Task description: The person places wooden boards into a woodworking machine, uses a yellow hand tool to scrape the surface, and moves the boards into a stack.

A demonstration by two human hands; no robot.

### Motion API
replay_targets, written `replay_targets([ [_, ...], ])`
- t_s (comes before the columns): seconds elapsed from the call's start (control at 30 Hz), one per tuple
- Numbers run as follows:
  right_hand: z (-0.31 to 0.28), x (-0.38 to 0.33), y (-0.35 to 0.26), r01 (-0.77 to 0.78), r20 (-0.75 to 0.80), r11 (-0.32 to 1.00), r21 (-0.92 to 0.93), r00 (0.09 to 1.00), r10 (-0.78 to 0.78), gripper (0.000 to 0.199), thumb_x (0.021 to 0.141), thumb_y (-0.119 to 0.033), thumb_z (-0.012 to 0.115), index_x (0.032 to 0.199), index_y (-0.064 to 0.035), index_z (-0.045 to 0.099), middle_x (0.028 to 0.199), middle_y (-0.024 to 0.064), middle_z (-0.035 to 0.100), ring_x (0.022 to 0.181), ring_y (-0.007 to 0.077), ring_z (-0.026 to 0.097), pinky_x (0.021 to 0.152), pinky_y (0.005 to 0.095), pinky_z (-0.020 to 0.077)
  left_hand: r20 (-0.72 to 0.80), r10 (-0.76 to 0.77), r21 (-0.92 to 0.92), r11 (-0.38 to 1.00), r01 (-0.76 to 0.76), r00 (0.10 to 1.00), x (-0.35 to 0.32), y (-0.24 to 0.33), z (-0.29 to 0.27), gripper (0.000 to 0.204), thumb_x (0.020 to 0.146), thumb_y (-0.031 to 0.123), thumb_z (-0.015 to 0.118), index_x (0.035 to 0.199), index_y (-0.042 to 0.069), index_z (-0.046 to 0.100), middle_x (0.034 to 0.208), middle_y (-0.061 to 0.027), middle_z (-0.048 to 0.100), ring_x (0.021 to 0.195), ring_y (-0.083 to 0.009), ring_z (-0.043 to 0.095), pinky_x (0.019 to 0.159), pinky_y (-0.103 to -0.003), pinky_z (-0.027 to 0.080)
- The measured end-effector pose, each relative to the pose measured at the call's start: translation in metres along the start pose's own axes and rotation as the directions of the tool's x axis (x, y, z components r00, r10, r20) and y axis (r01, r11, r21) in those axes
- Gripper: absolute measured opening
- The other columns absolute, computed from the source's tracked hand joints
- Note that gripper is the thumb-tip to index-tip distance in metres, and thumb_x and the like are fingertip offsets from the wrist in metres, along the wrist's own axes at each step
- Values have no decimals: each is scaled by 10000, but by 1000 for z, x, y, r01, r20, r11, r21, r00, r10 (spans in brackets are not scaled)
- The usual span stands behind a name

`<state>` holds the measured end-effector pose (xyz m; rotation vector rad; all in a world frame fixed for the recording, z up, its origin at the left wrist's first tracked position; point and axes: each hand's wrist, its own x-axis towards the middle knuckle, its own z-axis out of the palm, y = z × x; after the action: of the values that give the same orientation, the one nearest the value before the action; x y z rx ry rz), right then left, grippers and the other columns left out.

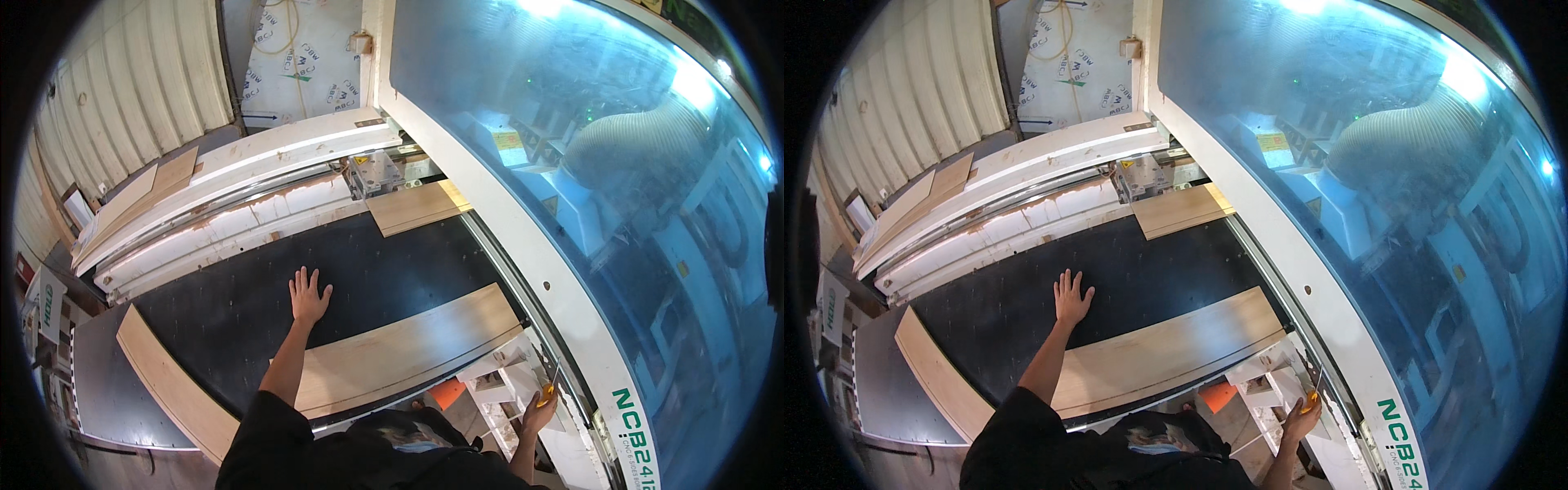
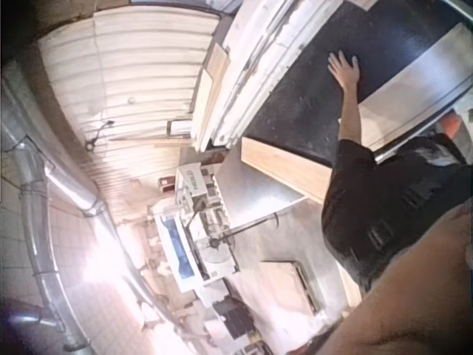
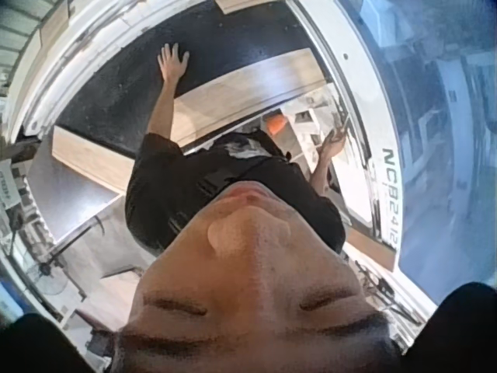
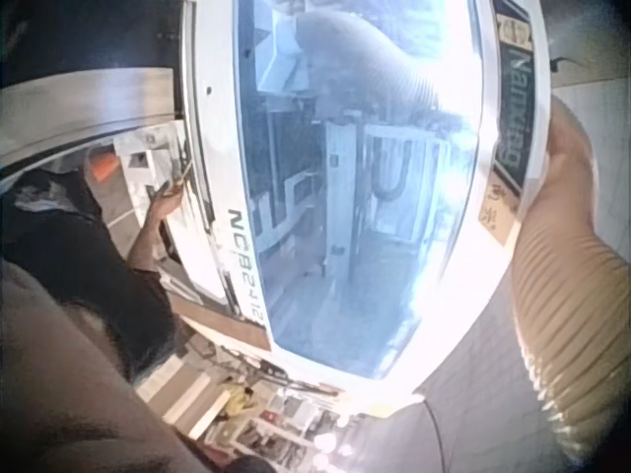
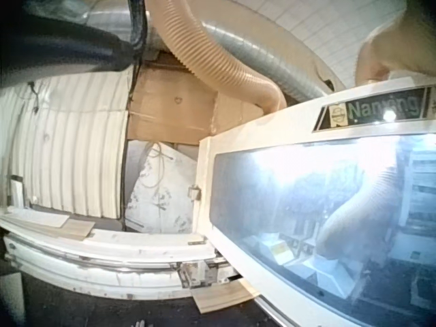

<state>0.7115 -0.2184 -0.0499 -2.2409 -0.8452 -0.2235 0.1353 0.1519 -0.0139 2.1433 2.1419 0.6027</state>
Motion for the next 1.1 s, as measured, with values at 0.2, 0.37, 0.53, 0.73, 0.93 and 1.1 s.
replay_targets([
  [0.2,1,35,18,-24,106,1000,-2,994,24,351,883,-285,778,1045,25,742,884,247,731,798,420,717,745,480,565,159,-35,37,999,29,987,-5,1,-5,804,1003,669,459,1628,184,318,1701,-262,147,1586,-418,107,1264,-584,80],
  [0.37,11,52,-2,-53,89,864,500,996,10,443,985,-336,724,1202,47,669,991,149,733,909,255,694,828,386,542,347,48,-102,995,-13,937,-24,14,-14,928,905,825,473,1635,272,321,1709,-281,48,1571,-505,-8,1249,-623,26],
  [0.53,56,62,-54,-85,343,746,660,918,-199,315,1048,-261,632,1223,0,621,943,115,732,807,213,710,736,367,573,447,82,-151,988,-15,891,-36,48,-23,956,875,876,443,1619,283,362,1707,-287,26,1542,-571,-46,1229,-668,18],
  [0.73,49,-33,-203,226,758,886,404,460,-463,398,984,-380,695,1187,-38,675,853,154,740,785,280,736,698,412,569,377,161,-97,986,-134,912,-74,73,-2,991,874,885,415,1648,283,277,1717,-260,15,1555,-543,-34,1221,-686,1],
  [0.93,15,-65,-244,-71,948,946,317,1,-318,586,969,-588,649,1194,-48,683,1012,105,747,943,236,713,828,375,567,283,167,-85,985,-149,944,-86,83,-13,780,1013,696,399,1635,233,312,1722,-229,78,1582,-467,28,1241,-658,17],
  [1.1,35,-62,-212,-3,939,952,306,-164,-302,466,974,-478,711,1200,-70,696,1058,38,745,949,155,679,848,304,530,247,165,-38,986,-161,955,-85,90,-12,743,1021,651,421,1627,230,333,1717,-231,113,1582,-463,54,1242,-659,31],
])
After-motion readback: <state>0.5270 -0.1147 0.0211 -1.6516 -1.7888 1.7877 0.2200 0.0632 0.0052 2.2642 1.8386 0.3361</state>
